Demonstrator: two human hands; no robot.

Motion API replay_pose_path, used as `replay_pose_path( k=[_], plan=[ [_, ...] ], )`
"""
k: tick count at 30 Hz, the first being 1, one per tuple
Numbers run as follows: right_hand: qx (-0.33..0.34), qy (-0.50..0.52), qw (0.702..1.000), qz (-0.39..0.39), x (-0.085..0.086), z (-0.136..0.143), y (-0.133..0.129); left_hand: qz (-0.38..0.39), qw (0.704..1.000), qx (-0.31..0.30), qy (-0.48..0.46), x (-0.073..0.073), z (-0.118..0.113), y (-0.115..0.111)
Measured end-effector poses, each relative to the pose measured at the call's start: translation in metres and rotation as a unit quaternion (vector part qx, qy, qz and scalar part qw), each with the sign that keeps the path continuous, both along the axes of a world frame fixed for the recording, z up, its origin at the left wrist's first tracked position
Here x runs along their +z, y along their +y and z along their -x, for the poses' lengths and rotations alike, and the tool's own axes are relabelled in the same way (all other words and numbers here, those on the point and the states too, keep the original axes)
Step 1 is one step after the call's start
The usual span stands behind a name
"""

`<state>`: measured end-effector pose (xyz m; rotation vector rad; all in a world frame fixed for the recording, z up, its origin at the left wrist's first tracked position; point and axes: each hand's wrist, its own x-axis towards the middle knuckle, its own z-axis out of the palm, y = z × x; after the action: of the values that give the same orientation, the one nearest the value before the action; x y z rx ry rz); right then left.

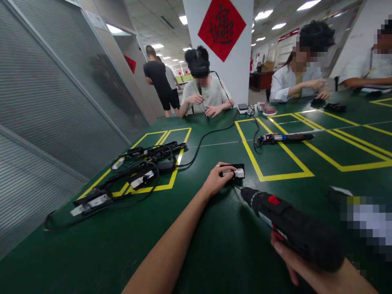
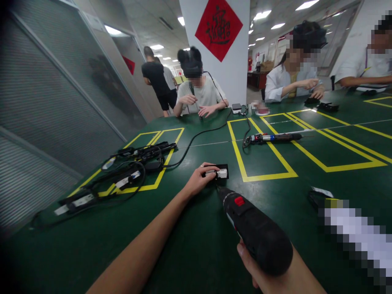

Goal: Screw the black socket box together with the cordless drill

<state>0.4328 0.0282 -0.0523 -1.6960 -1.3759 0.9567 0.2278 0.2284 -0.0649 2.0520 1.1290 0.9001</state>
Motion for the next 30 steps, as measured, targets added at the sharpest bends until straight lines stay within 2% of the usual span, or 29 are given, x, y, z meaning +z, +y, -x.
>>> replay_pose_path(
  k=[4,13,20,26,30],
  plan=[
    [-0.007,0.01,0.999,0.038,0.013,0.001,0.0,0.003,1.0,-0.005,-0.003,0.0,0.001,0.0],
    [-0.003,0.015,1.0,0.0,0.034,0.001,0.0,0.006,1.0,-0.003,-0.006,0.0,0.0,-0.001],
    [0.0,0.016,1.0,-0.004,0.034,-0.005,-0.001,0.002,1.0,-0.007,-0.013,-0.001,-0.001,-0.001],
    [0.035,0.033,0.998,-0.03,0.03,-0.013,-0.006,-0.003,1.0,-0.004,-0.006,-0.002,-0.001,0.001],
    [0.012,0.044,0.999,-0.018,0.03,-0.01,-0.002,-0.001,1.0,-0.007,-0.007,-0.003,-0.001,0.001]
  ],
)
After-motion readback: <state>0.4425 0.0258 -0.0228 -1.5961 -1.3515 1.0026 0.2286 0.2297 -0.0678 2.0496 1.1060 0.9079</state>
